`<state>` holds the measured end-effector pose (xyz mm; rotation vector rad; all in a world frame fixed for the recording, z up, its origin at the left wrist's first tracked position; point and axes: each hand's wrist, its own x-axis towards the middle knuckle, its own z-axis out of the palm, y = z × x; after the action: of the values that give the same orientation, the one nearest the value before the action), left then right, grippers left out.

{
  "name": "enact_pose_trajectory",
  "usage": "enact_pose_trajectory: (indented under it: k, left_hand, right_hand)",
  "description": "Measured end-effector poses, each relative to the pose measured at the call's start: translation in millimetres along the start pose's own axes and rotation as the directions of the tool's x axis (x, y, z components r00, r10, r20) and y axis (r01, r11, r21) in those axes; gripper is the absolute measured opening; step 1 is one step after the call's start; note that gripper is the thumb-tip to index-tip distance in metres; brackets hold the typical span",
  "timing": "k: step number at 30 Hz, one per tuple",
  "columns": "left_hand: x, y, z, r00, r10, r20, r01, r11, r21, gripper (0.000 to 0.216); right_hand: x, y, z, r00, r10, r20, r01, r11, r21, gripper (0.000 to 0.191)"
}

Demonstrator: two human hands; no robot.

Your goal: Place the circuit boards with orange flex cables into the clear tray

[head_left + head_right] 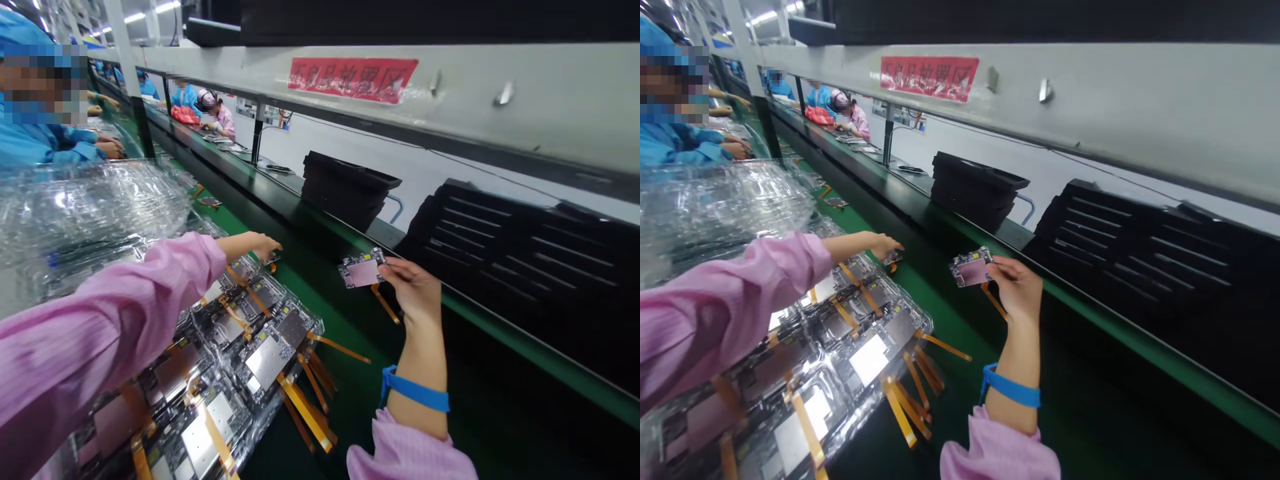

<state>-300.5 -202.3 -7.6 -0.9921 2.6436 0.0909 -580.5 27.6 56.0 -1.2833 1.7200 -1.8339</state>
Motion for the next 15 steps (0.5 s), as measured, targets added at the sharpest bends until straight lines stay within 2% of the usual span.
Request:
enact_pose_trajectory:
  k: [3,7,9,12,15]
  left_hand:
    - [9,8,8,0.999,0.047,0.02,-0.048,0.999,0.002,0.096]
    - [13,15,4,0.993,0.099,-0.065,-0.096,0.994,0.059,0.085]
    - [11,14,-4,0.984,0.143,-0.106,-0.133,0.987,0.093,0.068]
    - [0,9,-18,0.969,0.207,-0.138,-0.193,0.975,0.108,0.03]
    - [-27,4,-30,0.944,0.22,-0.246,-0.214,0.975,0.052,0.019]
  right_hand:
    - [0,3,-2,1.0,-0.018,-0.008,0.018,1.0,0.008,0.044]
    - [-1,0,-3,0.999,-0.026,-0.023,0.026,1.0,0.011,0.045]
    - [-2,-4,-4,0.999,-0.027,-0.031,0.027,1.0,0.007,0.044]
    - [-4,-13,-5,0.996,-0.059,-0.068,0.058,0.998,-0.012,0.041]
    - [-7,-23,-6,0.987,-0.113,-0.112,0.111,0.994,-0.026,0.039]
